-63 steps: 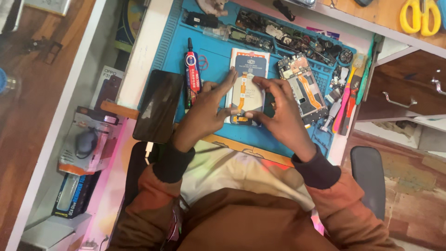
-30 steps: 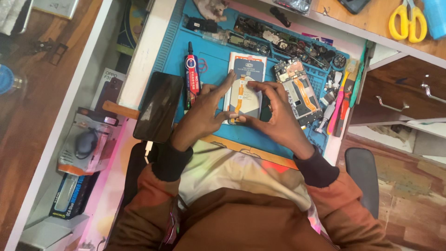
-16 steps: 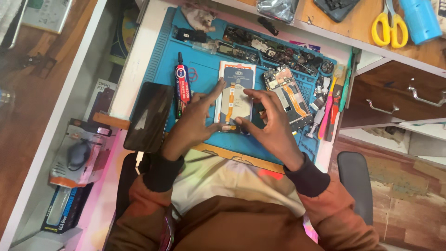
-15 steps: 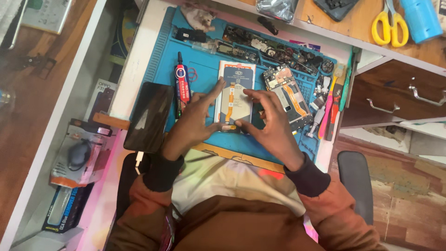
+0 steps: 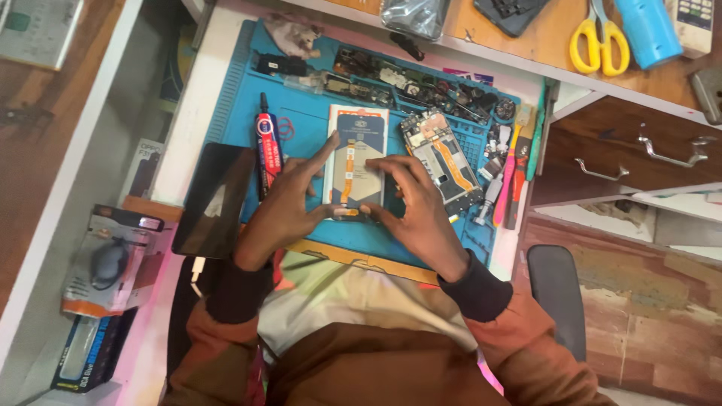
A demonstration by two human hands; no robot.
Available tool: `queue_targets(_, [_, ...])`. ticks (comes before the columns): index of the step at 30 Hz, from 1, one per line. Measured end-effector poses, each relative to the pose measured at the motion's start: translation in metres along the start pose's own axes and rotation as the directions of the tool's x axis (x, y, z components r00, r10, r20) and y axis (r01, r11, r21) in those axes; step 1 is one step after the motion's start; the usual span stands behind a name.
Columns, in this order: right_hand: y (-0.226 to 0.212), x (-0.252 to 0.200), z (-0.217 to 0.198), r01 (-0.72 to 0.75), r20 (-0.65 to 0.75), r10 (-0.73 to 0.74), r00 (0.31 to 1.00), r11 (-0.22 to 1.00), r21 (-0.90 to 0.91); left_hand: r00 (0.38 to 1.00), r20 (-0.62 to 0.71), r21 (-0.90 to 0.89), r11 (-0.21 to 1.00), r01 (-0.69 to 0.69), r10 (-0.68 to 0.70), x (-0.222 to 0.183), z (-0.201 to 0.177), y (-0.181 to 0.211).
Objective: The person handles a mobile phone, removes the internal battery, unpacks a new screen assembly, and applies adhesive from a tube to the frame of the device.
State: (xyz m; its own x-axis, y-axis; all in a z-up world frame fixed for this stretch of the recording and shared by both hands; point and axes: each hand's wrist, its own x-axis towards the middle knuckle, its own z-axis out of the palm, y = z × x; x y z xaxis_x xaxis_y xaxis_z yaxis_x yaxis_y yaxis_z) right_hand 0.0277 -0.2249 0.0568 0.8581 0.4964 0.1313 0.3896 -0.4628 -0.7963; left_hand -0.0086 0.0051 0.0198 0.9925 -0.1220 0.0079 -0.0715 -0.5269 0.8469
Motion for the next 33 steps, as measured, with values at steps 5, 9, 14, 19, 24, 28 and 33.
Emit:
queue_targets(5, [0.016,-0.005,-0.035,0.022,-0.265,-0.088,0.960,0.970,-0.240,0.985,-0.117,0.076,0.990,-0.121,0.130,0.001,0.004,0.015])
queue_targets(9, [0.031,-0.008,-0.064,-0.048,-0.261,-0.087,0.961,0.880,-0.473,0.964,-0.220,0.192,0.975,-0.109,0.151,0.000,0.032,0.038])
queue_targets(14, [0.051,-0.006,-0.048,-0.073,-0.193,-0.017,0.981,0.890,-0.449,0.938,-0.273,0.242,0.959,-0.146,0.211,0.005,0.050,0.046])
queue_targets(19, [0.042,-0.008,-0.046,-0.054,-0.226,-0.046,0.973,0.907,-0.418,0.939,-0.285,0.206,0.969,-0.136,0.192,0.003,0.052,0.041])
queue_targets(24, [0.020,-0.011,-0.053,0.075,-0.262,-0.230,0.937,0.866,-0.494,0.905,-0.322,0.234,0.950,-0.206,0.276,0.000,0.045,0.051])
queue_targets(28, [0.001,-0.022,-0.053,0.136,-0.285,-0.301,0.910,0.867,-0.479,0.923,-0.363,-0.340,0.904,-0.259,0.128,0.004,0.040,0.063])
queue_targets(33, [-0.016,-0.036,-0.042,0.168,-0.277,-0.332,0.902,0.859,-0.483,0.979,-0.148,-0.869,0.491,-0.062,-0.139,0.023,0.039,0.072])
